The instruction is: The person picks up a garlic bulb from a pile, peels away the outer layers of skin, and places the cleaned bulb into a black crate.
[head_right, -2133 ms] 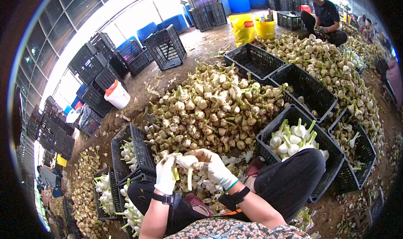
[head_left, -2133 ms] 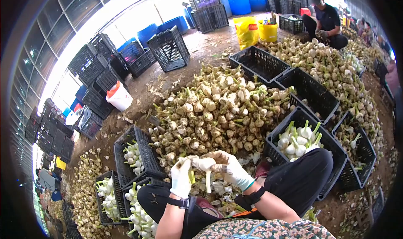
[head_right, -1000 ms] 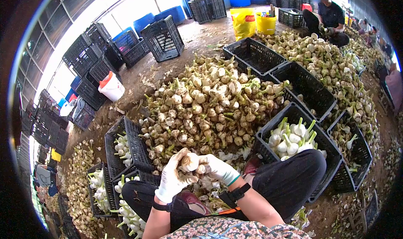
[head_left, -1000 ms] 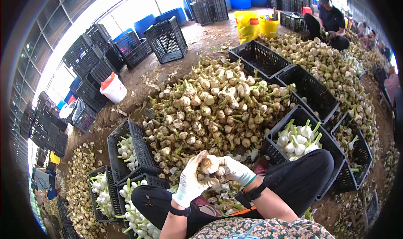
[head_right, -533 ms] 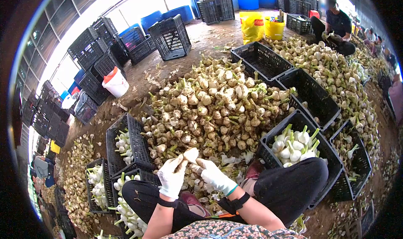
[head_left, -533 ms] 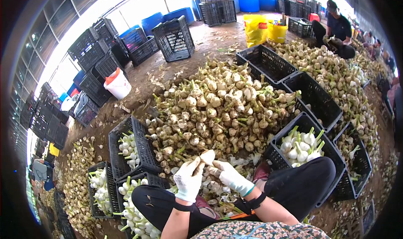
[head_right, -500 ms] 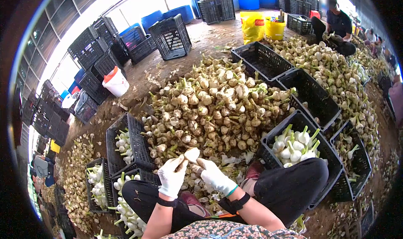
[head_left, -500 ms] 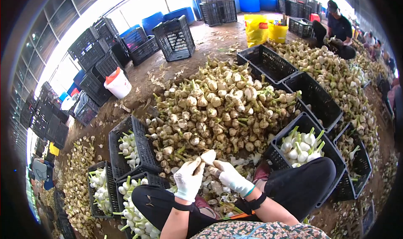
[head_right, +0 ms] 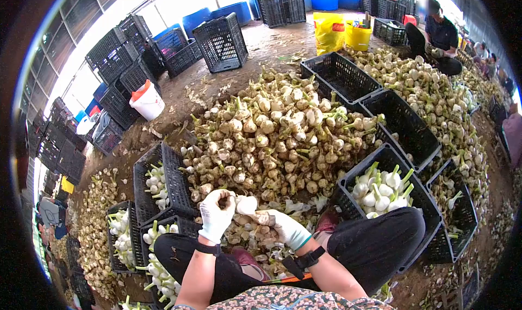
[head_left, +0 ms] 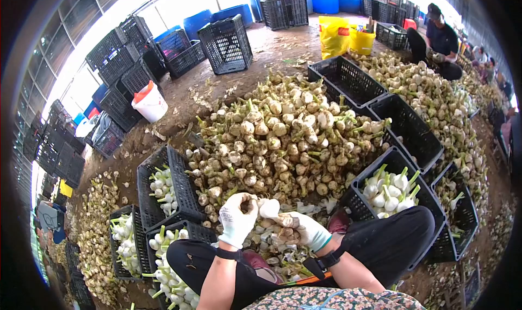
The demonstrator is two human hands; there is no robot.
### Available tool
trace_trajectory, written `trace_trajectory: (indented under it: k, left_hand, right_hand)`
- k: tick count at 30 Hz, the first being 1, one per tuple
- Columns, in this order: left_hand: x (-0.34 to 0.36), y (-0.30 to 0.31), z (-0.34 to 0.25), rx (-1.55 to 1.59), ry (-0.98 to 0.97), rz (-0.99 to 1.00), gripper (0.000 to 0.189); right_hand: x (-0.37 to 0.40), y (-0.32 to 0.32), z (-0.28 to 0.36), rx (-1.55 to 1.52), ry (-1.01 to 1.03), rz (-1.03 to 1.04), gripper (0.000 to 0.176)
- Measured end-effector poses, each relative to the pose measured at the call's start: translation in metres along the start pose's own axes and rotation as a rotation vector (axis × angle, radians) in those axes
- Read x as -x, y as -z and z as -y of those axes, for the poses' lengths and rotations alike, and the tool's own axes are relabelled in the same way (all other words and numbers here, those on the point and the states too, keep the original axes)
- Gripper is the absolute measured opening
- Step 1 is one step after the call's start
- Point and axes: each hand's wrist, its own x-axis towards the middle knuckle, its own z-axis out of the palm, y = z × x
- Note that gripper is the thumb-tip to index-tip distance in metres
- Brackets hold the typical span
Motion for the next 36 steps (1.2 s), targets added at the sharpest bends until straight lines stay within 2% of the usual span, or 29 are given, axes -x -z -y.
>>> trace_trajectory:
  k: [1,2,3,5,6,7,8,9,11,12,13,15,16,17,19,21,23,24,25,26,27,28,29,31,32,33,34,35,36]
  left_hand:
    - [-0.005,0.0,0.002,-0.023,0.001,-0.03,0.01]
    - [-0.011,0.0,0.006,0.005,0.051,-0.105,0.012]
    - [-0.014,-0.002,0.033,-0.037,0.174,-0.15,0.016]
    - [-0.017,0.001,0.067,-0.043,0.387,-0.121,0.019]
    - [-0.011,0.002,0.082,0.004,0.451,0.002,0.018]
    - [-0.007,0.005,0.057,0.352,0.538,0.095,0.018]
    - [0.001,0.003,0.028,0.727,0.584,0.112,0.023]
    - [0.006,0.0,-0.003,1.103,0.62,0.127,0.03]
    - [0.021,-0.007,-0.014,1.105,0.551,0.31,0.039]
    - [0.035,-0.021,0.001,0.836,0.545,0.291,0.035]
    - [0.04,-0.029,0.004,0.909,0.487,0.21,0.027]
    - [0.042,-0.025,0.01,0.822,0.498,0.217,0.021]
    - [0.041,-0.024,0.013,0.825,0.499,0.212,0.021]
    - [0.043,-0.022,0.016,0.746,0.515,0.253,0.02]
    - [0.046,-0.021,0.022,0.665,0.533,0.285,0.02]
    - [0.05,-0.034,0.033,0.827,0.785,0.184,0.018]
    - [0.051,-0.042,0.033,0.941,0.879,0.127,0.018]
    - [0.052,-0.041,0.038,0.942,0.885,0.188,0.018]
    - [0.055,-0.042,0.044,0.944,0.892,0.25,0.017]
    - [0.057,-0.053,0.053,0.919,0.743,0.206,0.021]
    - [0.048,-0.038,0.044,1.031,0.891,0.175,0.023]
    - [0.041,-0.033,0.055,1.042,0.968,0.209,0.026]
    - [0.037,-0.029,0.065,1.052,1.043,0.246,0.028]
    - [0.031,-0.027,0.07,0.864,1.063,0.142,0.041]
    - [0.044,-0.04,0.106,0.963,1.198,0.1,0.045]
    - [0.056,-0.056,0.14,1.062,1.332,0.057,0.05]
    - [0.055,-0.052,0.106,1.045,1.341,-0.007,0.064]
    - [0.058,-0.06,0.104,0.963,1.441,0.009,0.076]
    - [0.062,-0.06,0.08,1.017,1.285,0.128,0.074]
  right_hand:
    - [0.001,0.004,-0.002,-0.002,0.0,-0.003,0.044]
    - [0.002,0.007,-0.006,0.032,0.031,0.107,0.043]
    - [0.003,0.01,-0.008,0.067,0.062,0.219,0.041]
    - [0.004,0.006,-0.007,0.05,0.034,0.132,0.041]
    - [0.006,-0.006,-0.003,-0.105,0.051,-0.075,0.039]
    - [0.005,-0.013,0.001,-0.26,0.07,-0.279,0.038]
    - [0.0,0.024,-0.007,-0.329,0.09,0.135,0.03]
    - [-0.001,0.025,-0.007,-0.329,0.089,0.134,0.03]
    - [-0.005,0.025,-0.008,-0.344,0.025,0.149,0.028]
    - [-0.013,0.035,-0.02,-0.312,0.05,0.051,0.032]
    - [-0.015,0.042,-0.028,-0.312,0.047,0.047,0.032]
    - [-0.016,0.049,-0.031,-0.212,-0.038,0.004,0.034]
    - [-0.015,0.052,-0.023,-0.095,-0.073,0.12,0.036]
    - [-0.016,0.051,-0.023,-0.092,-0.078,0.12,0.036]
    - [-0.014,0.034,-0.02,0.046,-0.061,-0.02,0.035]
    - [-0.016,0.032,-0.016,0.159,-0.011,-0.09,0.037]
    - [-0.018,0.06,-0.014,0.341,-0.064,-0.02,0.038]
    - [-0.016,0.068,-0.007,0.35,-0.179,0.046,0.043]
    - [-0.014,0.074,-0.005,0.352,-0.182,0.043,0.043]
    - [-0.012,0.08,-0.005,0.467,-0.098,0.079,0.044]
    - [-0.01,0.083,-0.007,0.579,-0.016,0.115,0.045]
    - [-0.014,0.05,0.019,1.048,-0.364,0.215,0.036]
    - [-0.02,0.067,0.006,1.32,-0.122,0.283,0.037]
    - [-0.026,0.059,0.002,1.262,-0.274,0.03,0.035]
    - [-0.032,0.085,-0.011,1.22,-0.14,-0.052,0.032]
    - [-0.029,0.056,-0.004,1.066,-0.185,-0.32,0.03]
    - [-0.038,0.062,-0.009,1.159,-0.118,-0.419,0.03]
    - [-0.046,0.069,-0.015,1.247,-0.049,-0.52,0.029]
    - [-0.05,0.067,-0.012,1.421,-0.062,-0.433,0.031]
